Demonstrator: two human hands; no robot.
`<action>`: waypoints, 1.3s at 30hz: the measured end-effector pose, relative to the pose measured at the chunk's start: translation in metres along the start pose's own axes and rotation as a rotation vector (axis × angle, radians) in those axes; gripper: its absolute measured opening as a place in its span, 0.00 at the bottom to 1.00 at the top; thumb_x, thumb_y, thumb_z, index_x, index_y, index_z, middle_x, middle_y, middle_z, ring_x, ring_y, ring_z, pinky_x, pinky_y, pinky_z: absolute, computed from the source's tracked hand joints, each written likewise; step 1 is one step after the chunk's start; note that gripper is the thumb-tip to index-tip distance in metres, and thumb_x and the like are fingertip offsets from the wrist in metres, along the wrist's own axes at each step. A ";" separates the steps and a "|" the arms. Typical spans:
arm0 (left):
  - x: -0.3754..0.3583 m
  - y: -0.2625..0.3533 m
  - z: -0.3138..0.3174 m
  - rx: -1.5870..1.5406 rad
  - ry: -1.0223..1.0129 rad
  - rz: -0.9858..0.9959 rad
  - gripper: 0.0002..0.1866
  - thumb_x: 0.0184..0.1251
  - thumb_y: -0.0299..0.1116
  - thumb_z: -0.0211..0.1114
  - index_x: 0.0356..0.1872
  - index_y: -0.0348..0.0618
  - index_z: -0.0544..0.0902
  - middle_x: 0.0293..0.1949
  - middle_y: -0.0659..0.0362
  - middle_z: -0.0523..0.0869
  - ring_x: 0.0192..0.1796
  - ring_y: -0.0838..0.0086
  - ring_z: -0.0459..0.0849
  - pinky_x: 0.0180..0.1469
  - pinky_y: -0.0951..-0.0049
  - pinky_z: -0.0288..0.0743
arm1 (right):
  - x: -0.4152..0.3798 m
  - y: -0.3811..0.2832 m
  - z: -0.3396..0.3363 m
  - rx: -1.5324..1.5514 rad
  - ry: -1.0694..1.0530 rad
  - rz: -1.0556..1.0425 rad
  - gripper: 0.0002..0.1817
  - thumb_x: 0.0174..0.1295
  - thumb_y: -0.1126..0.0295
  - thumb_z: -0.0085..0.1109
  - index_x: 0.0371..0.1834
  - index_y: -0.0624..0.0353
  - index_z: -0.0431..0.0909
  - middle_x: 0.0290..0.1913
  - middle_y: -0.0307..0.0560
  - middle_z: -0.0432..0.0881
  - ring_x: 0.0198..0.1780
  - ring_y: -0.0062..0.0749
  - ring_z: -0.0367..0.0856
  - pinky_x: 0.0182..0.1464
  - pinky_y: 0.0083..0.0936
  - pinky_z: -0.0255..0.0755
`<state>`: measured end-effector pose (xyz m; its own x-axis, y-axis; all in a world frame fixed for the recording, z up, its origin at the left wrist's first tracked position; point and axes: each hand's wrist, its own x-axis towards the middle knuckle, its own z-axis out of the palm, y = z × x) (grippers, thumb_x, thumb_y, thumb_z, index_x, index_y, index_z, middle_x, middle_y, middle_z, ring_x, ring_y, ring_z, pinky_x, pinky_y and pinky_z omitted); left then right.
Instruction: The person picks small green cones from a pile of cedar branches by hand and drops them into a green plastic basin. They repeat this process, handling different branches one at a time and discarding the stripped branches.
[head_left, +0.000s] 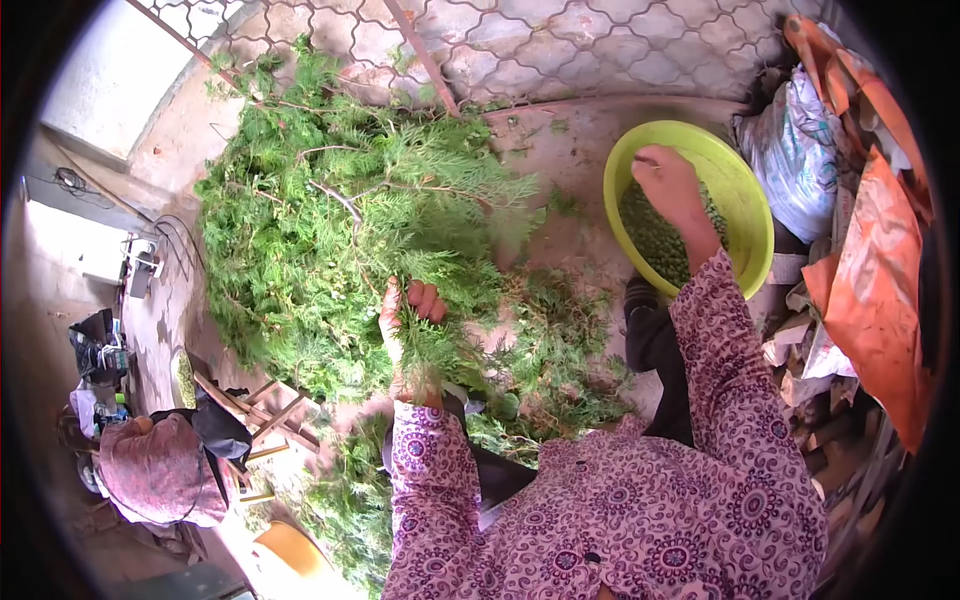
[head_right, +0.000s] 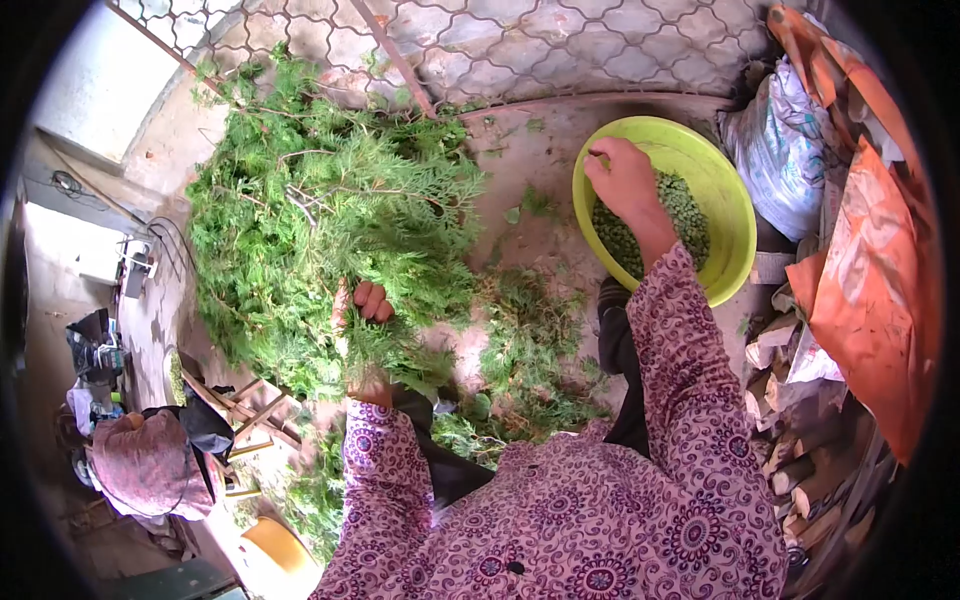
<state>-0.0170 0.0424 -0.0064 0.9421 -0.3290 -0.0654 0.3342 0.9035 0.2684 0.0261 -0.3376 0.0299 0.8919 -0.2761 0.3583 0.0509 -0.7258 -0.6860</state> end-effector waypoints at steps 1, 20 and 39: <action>-0.005 -0.001 0.010 0.149 0.063 0.053 0.16 0.65 0.45 0.49 0.26 0.43 0.68 0.22 0.63 0.67 0.22 0.77 0.60 0.24 0.76 0.54 | -0.002 0.001 0.002 0.002 0.012 0.000 0.13 0.50 0.66 0.56 0.36 0.63 0.76 0.35 0.53 0.78 0.36 0.43 0.77 0.39 0.31 0.70; -0.453 0.135 0.000 1.294 1.722 1.035 0.30 0.62 0.45 0.47 0.62 0.39 0.57 0.61 0.49 0.60 0.59 0.59 0.62 0.59 0.54 0.59 | -0.061 0.029 0.023 -0.113 -0.127 0.007 0.12 0.46 0.66 0.55 0.31 0.63 0.77 0.33 0.57 0.78 0.39 0.49 0.75 0.44 0.38 0.68; -0.078 0.007 0.063 2.268 -0.153 0.443 0.17 0.51 0.26 0.64 0.45 0.39 0.76 0.42 0.52 0.80 0.42 0.64 0.79 0.43 0.70 0.74 | -0.215 0.091 0.168 -0.072 -0.887 0.235 0.17 0.45 0.63 0.52 0.10 0.66 0.68 0.15 0.57 0.68 0.19 0.47 0.66 0.30 0.44 0.62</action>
<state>-0.0898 0.0573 0.0610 0.8776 -0.3770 0.2962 -0.4790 -0.7159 0.5080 -0.0856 -0.2384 -0.2160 0.8952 0.1412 -0.4228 -0.1771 -0.7578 -0.6280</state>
